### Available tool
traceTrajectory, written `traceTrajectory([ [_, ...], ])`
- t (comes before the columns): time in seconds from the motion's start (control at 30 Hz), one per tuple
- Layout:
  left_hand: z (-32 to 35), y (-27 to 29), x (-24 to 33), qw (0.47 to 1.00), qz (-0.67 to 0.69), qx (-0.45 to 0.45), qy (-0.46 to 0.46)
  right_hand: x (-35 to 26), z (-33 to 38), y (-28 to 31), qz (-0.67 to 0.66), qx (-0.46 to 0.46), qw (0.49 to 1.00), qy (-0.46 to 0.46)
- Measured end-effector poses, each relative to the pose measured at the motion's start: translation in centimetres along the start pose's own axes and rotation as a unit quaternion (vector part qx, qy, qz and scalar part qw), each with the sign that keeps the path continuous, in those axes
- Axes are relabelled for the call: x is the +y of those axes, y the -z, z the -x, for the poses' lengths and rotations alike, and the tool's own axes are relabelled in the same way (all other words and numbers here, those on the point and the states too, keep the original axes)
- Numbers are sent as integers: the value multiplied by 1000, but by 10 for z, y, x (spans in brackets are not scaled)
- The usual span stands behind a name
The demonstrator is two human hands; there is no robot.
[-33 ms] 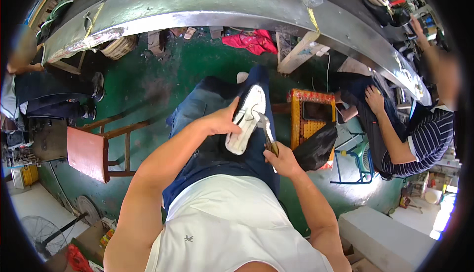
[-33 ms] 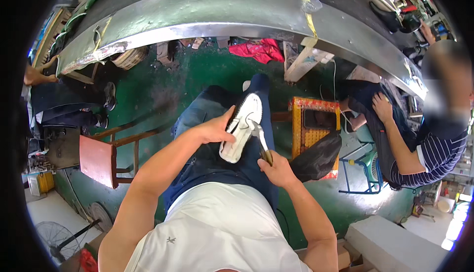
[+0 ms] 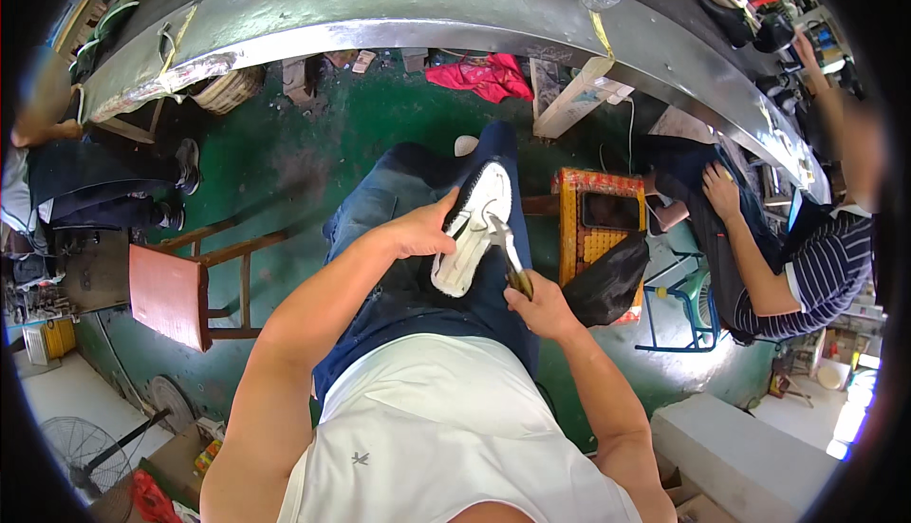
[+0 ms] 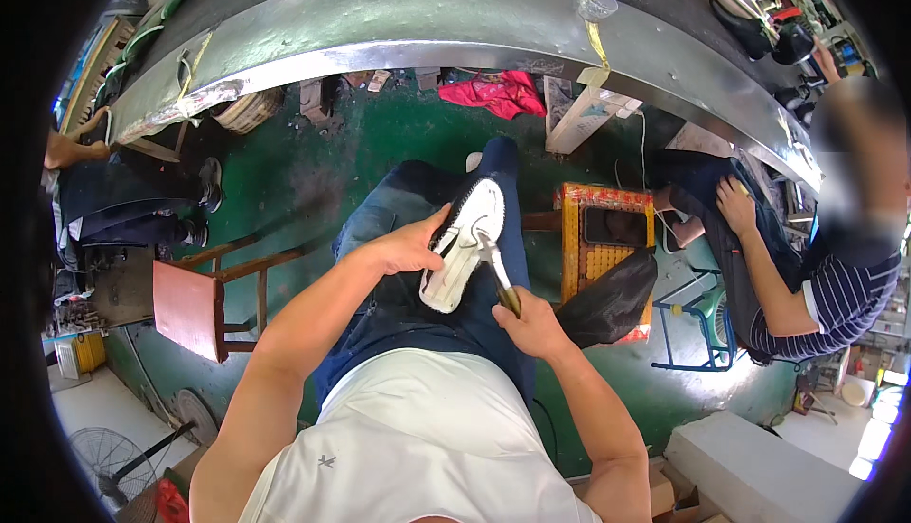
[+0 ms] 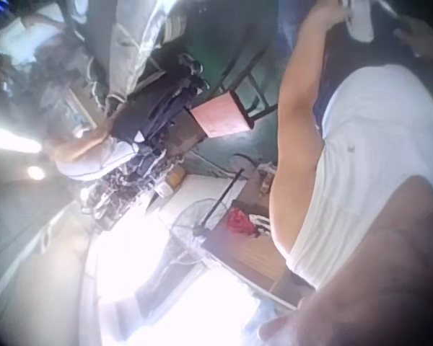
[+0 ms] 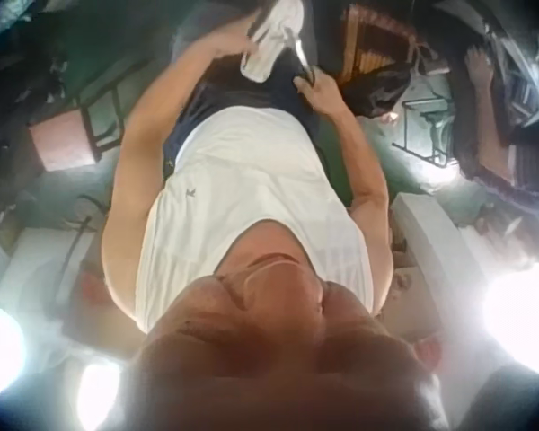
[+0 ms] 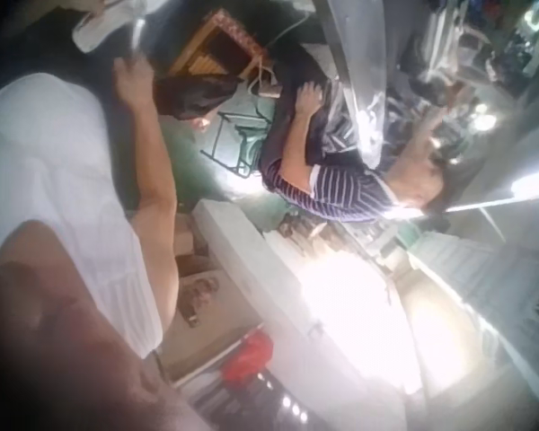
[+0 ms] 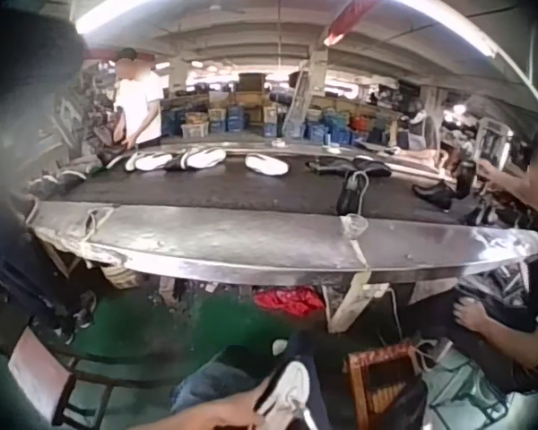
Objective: Using pliers to pull and secure materials onto a shoe last during the shoe manufacturing process.
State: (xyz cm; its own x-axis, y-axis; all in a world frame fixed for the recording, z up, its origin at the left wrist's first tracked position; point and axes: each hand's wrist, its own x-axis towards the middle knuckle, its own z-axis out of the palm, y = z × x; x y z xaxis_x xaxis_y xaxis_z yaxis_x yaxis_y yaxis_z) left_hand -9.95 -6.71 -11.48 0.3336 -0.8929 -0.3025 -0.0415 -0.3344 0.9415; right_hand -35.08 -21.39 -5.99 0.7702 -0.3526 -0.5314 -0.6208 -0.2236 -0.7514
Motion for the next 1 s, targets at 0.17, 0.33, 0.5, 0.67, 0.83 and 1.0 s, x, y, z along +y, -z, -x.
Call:
traceTrajectory([
  [0.17, -1, -5, 40, 926, -374, 14, 52, -15, -16, -1, 77, -41, 996, -15],
  [0.33, 1, -14, 37, 902, -420, 96, 27, -6, -26, -4, 118, -32, 993, 4],
  [0.5, 12, -3, 30, 962, -184, 198, 27, -9, -26, 0, 107, -38, 994, 6],
  [0.67, 31, -16, 29, 936, -233, 249, -89, -44, -16, 32, 109, -128, 986, 21],
  [0.83, 33, -28, 25, 919, -248, 277, -130, -71, -29, 52, 143, -161, 976, 43],
  [1.0, 38, -43, 39, 906, -261, 278, -182, -122, -60, 76, 286, -280, 915, -56],
])
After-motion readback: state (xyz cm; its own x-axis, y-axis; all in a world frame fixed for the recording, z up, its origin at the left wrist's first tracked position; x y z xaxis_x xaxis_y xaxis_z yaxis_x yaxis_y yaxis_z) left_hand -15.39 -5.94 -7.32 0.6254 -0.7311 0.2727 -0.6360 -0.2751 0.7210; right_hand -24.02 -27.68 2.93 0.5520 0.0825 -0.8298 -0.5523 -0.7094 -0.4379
